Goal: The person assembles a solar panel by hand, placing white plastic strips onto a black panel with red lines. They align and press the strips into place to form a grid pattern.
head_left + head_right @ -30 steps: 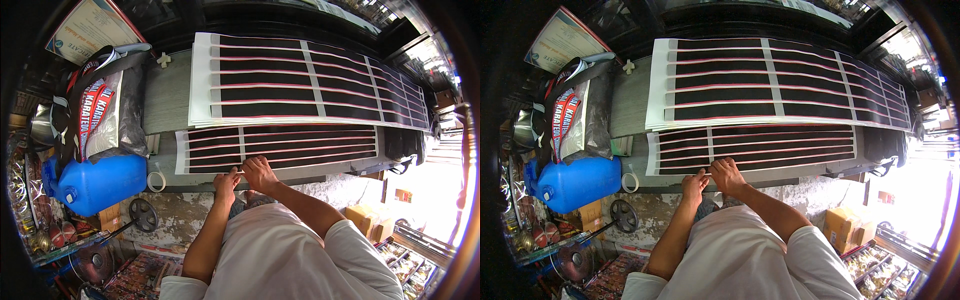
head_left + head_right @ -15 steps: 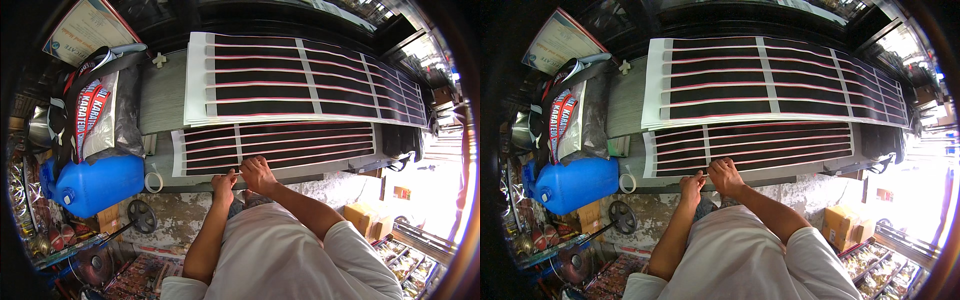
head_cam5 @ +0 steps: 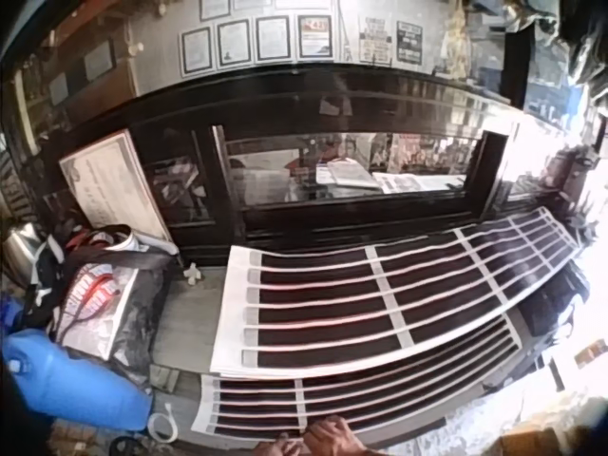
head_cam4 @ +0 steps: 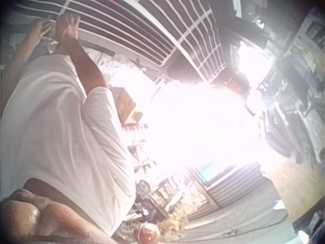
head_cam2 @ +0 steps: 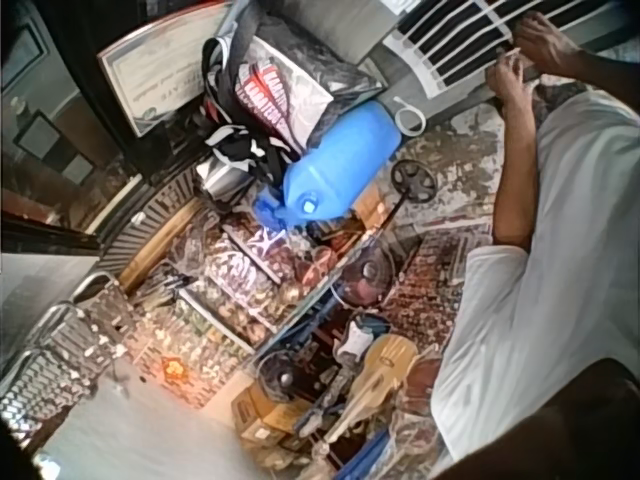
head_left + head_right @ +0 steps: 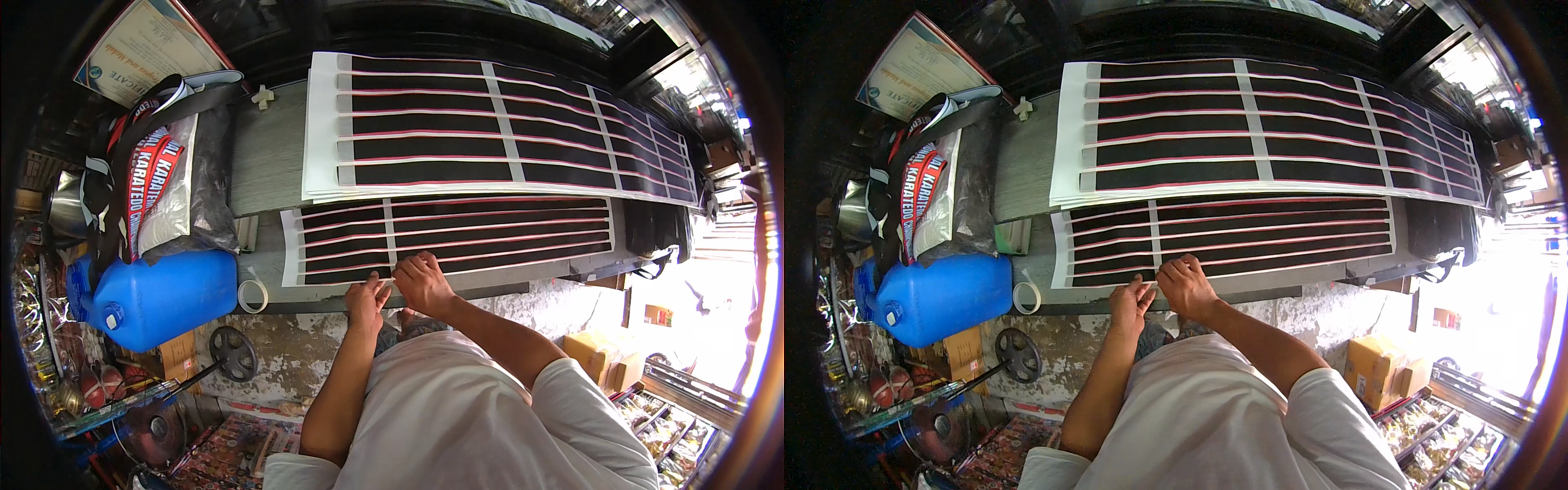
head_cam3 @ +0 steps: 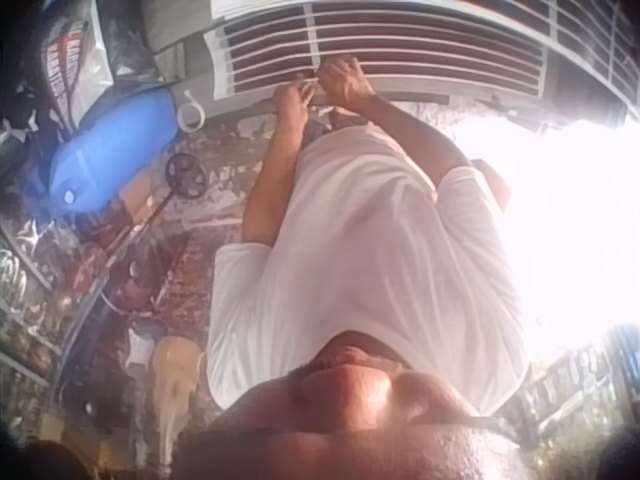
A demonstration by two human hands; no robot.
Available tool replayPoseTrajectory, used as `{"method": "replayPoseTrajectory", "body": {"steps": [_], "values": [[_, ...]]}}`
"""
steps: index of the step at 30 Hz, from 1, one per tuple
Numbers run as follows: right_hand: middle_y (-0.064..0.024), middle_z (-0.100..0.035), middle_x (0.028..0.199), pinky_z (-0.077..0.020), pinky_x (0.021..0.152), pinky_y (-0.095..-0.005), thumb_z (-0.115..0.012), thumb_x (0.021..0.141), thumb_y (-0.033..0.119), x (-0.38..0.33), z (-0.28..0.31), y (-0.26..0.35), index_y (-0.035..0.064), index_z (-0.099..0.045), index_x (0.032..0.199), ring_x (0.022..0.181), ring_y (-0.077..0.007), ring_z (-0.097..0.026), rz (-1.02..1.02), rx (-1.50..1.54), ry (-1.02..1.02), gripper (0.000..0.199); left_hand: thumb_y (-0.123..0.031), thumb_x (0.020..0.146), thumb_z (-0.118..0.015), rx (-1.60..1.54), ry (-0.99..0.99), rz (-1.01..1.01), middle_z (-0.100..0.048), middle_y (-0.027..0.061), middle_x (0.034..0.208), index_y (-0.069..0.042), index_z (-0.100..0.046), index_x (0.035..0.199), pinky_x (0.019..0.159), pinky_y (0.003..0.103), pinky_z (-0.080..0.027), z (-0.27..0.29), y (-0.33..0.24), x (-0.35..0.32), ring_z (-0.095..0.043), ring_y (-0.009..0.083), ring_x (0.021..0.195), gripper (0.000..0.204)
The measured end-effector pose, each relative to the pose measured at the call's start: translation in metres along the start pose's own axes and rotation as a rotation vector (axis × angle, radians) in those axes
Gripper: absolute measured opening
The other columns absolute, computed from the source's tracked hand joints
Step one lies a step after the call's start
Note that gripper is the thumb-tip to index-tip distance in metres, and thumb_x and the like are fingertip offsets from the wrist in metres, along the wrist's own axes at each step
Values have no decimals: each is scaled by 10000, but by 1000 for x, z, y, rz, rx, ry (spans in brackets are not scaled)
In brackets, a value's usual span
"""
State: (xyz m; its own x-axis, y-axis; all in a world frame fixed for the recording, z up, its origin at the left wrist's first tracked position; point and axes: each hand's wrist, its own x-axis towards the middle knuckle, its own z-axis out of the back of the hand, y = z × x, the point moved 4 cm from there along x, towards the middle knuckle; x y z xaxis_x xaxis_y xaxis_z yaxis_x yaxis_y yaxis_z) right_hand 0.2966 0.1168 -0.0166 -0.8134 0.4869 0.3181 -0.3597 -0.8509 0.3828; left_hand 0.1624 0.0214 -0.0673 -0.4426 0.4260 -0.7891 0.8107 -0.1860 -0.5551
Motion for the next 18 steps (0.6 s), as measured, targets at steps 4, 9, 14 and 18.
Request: {"method": "replayPoseTrajectory", "body": {"steps": [4, 9, 14, 18], "values": [[-67, -689, 1111, -445, 1077, -494, -722, 867, 141, 5, 1, 5, 77, -705, 1079, 1086, -246, -675, -3, -19, -21, 222, -155, 983, -853, 82, -19, -4, -719, 32, 935, -138, -615, 924, 809, 366, -594, 13, 1, 7, -719, 200, 988, 245], [-37, -692, 1079, -456, 1070, -501, -767, 875, 153, 10, 6, 6, 101, -711, 1030, 1066, -227, -676, 24, -67, -64, 172, -168, 972, -862, 58, 16, -17, -724, 22, 924, -131, -640, 941, 772, 354, -565, 11, -3, 3, -719, 189, 953, 228], [-70, -689, 1054, -466, 1059, -511, -715, 864, 144, 16, 9, 2, 91, -685, 992, 1043, -254, -677, 35, -68, -103, 142, -179, 992, -839, 62, 39, -10, -737, 18, 923, -119, -660, 955, 774, 345, -556, 2, -12, -5, -716, 178, 941, 192], [-67, -697, 1096, -456, 1080, -516, -725, 847, 148, 16, 1, -4, 87, -694, 1004, 1083, -266, -678, -30, -57, -9, 171, -192, 1002, -830, 90, 25, -46, -741, 15, 920, -109, -671, 973, 761, 322, -548, -1, -16, -9, -720, 166, 901, 182]]}}
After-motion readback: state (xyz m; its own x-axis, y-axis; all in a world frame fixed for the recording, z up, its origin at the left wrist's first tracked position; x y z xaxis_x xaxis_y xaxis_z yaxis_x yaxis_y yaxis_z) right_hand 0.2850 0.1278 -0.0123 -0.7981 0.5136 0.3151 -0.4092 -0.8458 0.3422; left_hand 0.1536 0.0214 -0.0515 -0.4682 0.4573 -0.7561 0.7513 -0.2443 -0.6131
